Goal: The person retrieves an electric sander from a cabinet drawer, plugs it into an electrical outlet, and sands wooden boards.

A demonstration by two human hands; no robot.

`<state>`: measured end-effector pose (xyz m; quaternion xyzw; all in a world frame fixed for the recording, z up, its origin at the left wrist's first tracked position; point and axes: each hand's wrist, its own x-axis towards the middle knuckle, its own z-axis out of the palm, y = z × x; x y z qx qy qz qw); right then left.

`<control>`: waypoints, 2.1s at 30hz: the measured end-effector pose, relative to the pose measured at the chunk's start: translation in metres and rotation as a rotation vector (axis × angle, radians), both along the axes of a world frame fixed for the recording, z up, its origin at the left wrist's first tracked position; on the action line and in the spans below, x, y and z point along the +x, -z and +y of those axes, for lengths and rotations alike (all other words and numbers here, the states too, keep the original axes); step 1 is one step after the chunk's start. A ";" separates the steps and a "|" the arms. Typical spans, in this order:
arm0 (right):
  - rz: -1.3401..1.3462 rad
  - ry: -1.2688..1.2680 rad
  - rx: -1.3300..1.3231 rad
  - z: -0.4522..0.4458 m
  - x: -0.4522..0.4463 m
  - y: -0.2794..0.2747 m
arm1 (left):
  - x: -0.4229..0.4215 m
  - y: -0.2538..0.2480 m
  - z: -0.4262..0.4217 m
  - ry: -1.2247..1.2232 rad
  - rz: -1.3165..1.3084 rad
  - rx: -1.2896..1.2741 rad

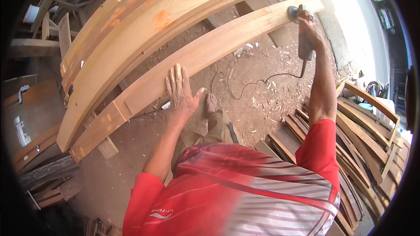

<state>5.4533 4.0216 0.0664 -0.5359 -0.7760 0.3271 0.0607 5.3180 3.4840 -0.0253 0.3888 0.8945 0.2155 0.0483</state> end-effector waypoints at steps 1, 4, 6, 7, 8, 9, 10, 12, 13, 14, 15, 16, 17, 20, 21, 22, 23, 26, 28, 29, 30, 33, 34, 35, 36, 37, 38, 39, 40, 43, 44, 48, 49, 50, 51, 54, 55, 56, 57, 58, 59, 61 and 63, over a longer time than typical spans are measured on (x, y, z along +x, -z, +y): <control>0.018 -0.011 -0.004 0.010 0.003 0.005 | 0.002 0.003 0.004 -0.010 0.010 0.008; 0.075 -0.100 -0.023 0.039 0.022 0.023 | -0.001 0.009 -0.002 -0.002 0.005 0.060; 0.125 -0.200 -0.037 0.028 0.029 0.036 | 0.004 0.009 -0.011 -0.057 0.000 0.032; 0.077 -0.174 -0.063 -0.002 0.023 0.026 | 0.000 0.007 -0.019 -0.038 -0.006 0.055; 0.063 -0.159 -0.037 -0.023 0.021 0.033 | -0.004 0.006 -0.031 -0.081 0.017 0.038; 0.068 -0.166 -0.055 -0.048 0.019 0.034 | -0.006 0.007 -0.043 -0.110 0.013 0.049; 0.072 -0.173 -0.073 -0.074 0.016 0.035 | -0.002 0.007 -0.055 -0.131 0.000 0.063; 0.048 -0.233 -0.141 -0.141 0.004 0.019 | 0.000 0.010 -0.085 -0.166 0.003 0.054; -0.005 -0.259 -0.143 -0.172 -0.004 0.009 | 0.000 0.009 -0.100 -0.180 -0.005 0.053; -0.019 -0.296 -0.158 -0.205 -0.012 0.000 | 0.003 0.004 -0.112 -0.201 -0.005 0.045; -0.036 -0.331 -0.169 -0.239 -0.021 -0.010 | 0.006 0.001 -0.125 -0.208 0.006 0.059; -0.010 -0.358 -0.156 -0.270 -0.028 -0.015 | 0.009 0.000 -0.139 -0.204 -0.007 0.112; 0.016 -0.386 -0.141 -0.301 -0.034 -0.015 | 0.013 -0.002 -0.153 -0.198 -0.019 0.166; 0.031 -0.431 -0.181 -0.392 -0.051 -0.019 | 0.031 -0.012 -0.190 -0.187 -0.217 0.358; 0.020 -0.447 -0.175 -0.424 -0.057 -0.017 | 0.037 -0.011 -0.204 -0.177 -0.434 0.492; 0.053 -0.483 -0.164 -0.452 -0.062 -0.009 | 0.041 -0.017 -0.216 -0.200 -0.524 0.388; 0.034 -0.508 -0.156 -0.483 -0.066 -0.004 | 0.041 -0.022 -0.230 -0.190 -0.537 0.402; 0.016 -0.514 -0.159 -0.580 -0.083 -0.008 | 0.047 -0.010 -0.253 -0.226 -1.327 0.716; 0.046 -0.554 -0.153 -0.629 -0.095 -0.004 | 0.040 -0.033 -0.261 -0.274 -1.430 0.856; -0.004 -0.560 -0.168 -0.648 -0.100 -0.007 | 0.034 -0.046 -0.268 -0.313 -1.531 0.940; 0.015 -0.580 -0.189 -0.665 -0.102 -0.008 | 0.028 -0.052 -0.273 -0.271 -1.594 1.060; 0.034 -0.684 -0.134 -0.700 -0.099 -0.007 | 0.026 -0.053 -0.276 -0.240 -1.521 1.265; 0.044 -0.696 -0.182 -0.708 -0.100 -0.015 | 0.028 -0.054 -0.279 -0.309 -1.544 1.299; 0.038 -0.705 -0.173 -0.712 -0.101 -0.016 | 0.030 -0.050 -0.281 -0.309 -1.544 1.314; 0.031 -0.737 -0.172 -0.713 -0.104 -0.014 | 0.029 -0.046 -0.282 -0.335 -1.554 1.336; 0.022 -0.770 -0.172 -0.713 -0.106 -0.011 | 0.028 -0.043 -0.281 -0.364 -1.564 1.359; 0.011 -0.787 -0.172 -0.712 -0.108 -0.007 | 0.028 -0.039 -0.282 -0.365 -1.560 1.377; 0.006 -0.805 -0.164 -0.711 -0.110 -0.004 | 0.023 -0.044 -0.285 -0.349 -1.577 1.347; 0.021 -0.815 -0.173 -0.708 -0.111 -0.003 | 0.020 -0.048 -0.286 -0.338 -1.592 1.320; 0.079 -0.876 -0.178 -0.696 -0.122 0.005 | 0.017 -0.036 -0.267 -0.345 -1.547 1.456; 0.127 -0.898 -0.175 -0.692 -0.128 0.008 | 0.011 -0.030 -0.262 -0.350 -1.533 1.467; 0.079 -0.900 -0.318 -0.703 -0.173 -0.024 | -0.026 -0.026 -0.251 -0.485 -1.461 1.473; 0.076 -0.907 -0.324 -0.704 -0.177 -0.020 | -0.033 -0.029 -0.255 -0.474 -1.494 1.421; 0.066 -0.916 -0.287 -0.705 -0.181 -0.014 | -0.033 -0.029 -0.261 -0.479 -1.487 1.425; 0.057 -0.927 -0.245 -0.704 -0.185 -0.010 | -0.033 -0.028 -0.266 -0.447 -1.500 1.453; 0.078 -1.046 -0.216 -0.703 -0.182 -0.004 | -0.029 -0.031 -0.266 -0.399 -1.468 1.551; 0.093 -1.049 -0.157 -0.706 -0.179 -0.003 | -0.026 -0.032 -0.267 -0.397 -1.429 1.619; 0.155 -1.040 -0.244 -0.706 -0.180 -0.008 | -0.030 -0.031 -0.268 -0.371 -1.458 1.500; 0.044 -0.976 -0.254 -0.709 -0.184 -0.020 | -0.037 -0.034 -0.265 -0.369 -1.514 1.470; 0.041 -0.953 -0.252 -0.706 -0.188 -0.015 | -0.039 -0.036 -0.265 -0.412 -1.502 1.466; 0.038 -0.927 -0.247 -0.703 -0.190 -0.009 | -0.041 -0.039 -0.264 -0.450 -1.494 1.459; 0.047 -0.953 -0.284 -0.716 -0.189 -0.008 | -0.034 -0.032 -0.275 -0.445 -1.477 1.495; -0.004 -1.014 -0.180 -0.730 -0.179 0.009 | -0.023 -0.025 -0.301 -0.423 -1.416 1.505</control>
